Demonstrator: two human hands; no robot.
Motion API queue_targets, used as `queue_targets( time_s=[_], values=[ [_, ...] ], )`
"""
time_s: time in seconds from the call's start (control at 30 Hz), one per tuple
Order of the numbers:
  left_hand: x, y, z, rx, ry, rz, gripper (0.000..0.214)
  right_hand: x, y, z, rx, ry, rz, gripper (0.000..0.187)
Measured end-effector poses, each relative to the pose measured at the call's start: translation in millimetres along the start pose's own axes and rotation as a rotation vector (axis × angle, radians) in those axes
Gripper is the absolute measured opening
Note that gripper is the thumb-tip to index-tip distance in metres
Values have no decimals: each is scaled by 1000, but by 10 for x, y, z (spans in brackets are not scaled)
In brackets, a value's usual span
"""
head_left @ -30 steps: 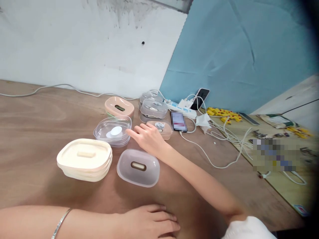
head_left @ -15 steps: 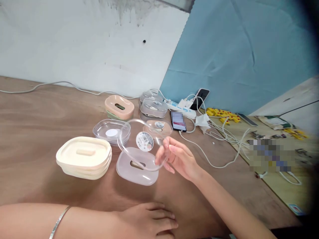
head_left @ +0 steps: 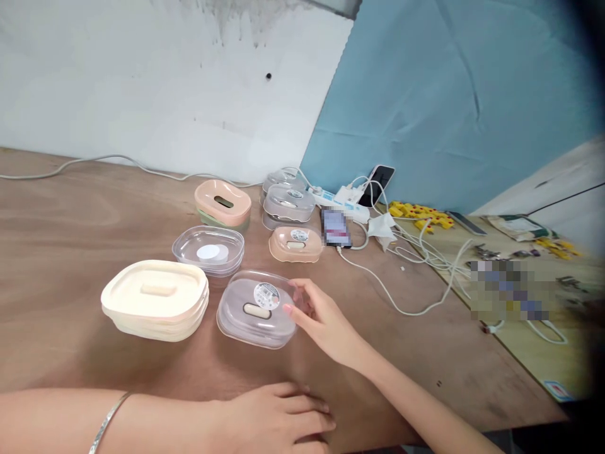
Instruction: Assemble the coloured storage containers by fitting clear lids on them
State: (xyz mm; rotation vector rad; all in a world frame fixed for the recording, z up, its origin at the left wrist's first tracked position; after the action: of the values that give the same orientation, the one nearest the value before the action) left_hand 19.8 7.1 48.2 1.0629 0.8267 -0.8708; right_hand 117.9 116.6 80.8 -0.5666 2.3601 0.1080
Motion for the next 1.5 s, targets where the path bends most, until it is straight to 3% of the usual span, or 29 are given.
queue_targets(
  time_s=[0.13,0.33,0.53,0.73,1.0,1.17,1.27,1.5],
  values=[
    [8,1,0,-4,10,8,25,37,-31,-166,-221,-255,36,46],
    [-41,7,14,-11,24,-5,28,168,-34,-341,-526,-466,-87,63],
    [-26,5,18,-9,10,-12,28,229,-14,-362,-627,-483,23,37],
    [-23,17,5,-7,-6,-50,25,167,-154,-299,-773,-467,105,34],
    [-71,8,34,-27,-7,-101,24,252,-393,-157,-772,-479,224,42],
    [-114,0,54,-11,8,-56,21,290,-325,-218,-741,-581,186,42],
    [-132,-2,53,-11,28,-22,23,289,-286,-278,-715,-644,130,51],
    [-118,-9,54,-35,48,-48,21,319,-329,-210,-639,-648,61,61]
  ],
)
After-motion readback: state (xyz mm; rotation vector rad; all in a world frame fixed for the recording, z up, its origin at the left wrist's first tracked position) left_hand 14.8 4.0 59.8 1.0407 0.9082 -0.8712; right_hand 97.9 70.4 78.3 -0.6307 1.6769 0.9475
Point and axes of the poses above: each hand's wrist, its own y-axis towards the middle knuckle, its own x-axis out of the palm, z = x × y, the point moved 4 cm from there along y, towards the middle knuckle, and after that the axes turned 3 degrees about -y, right-handed, at the moved point
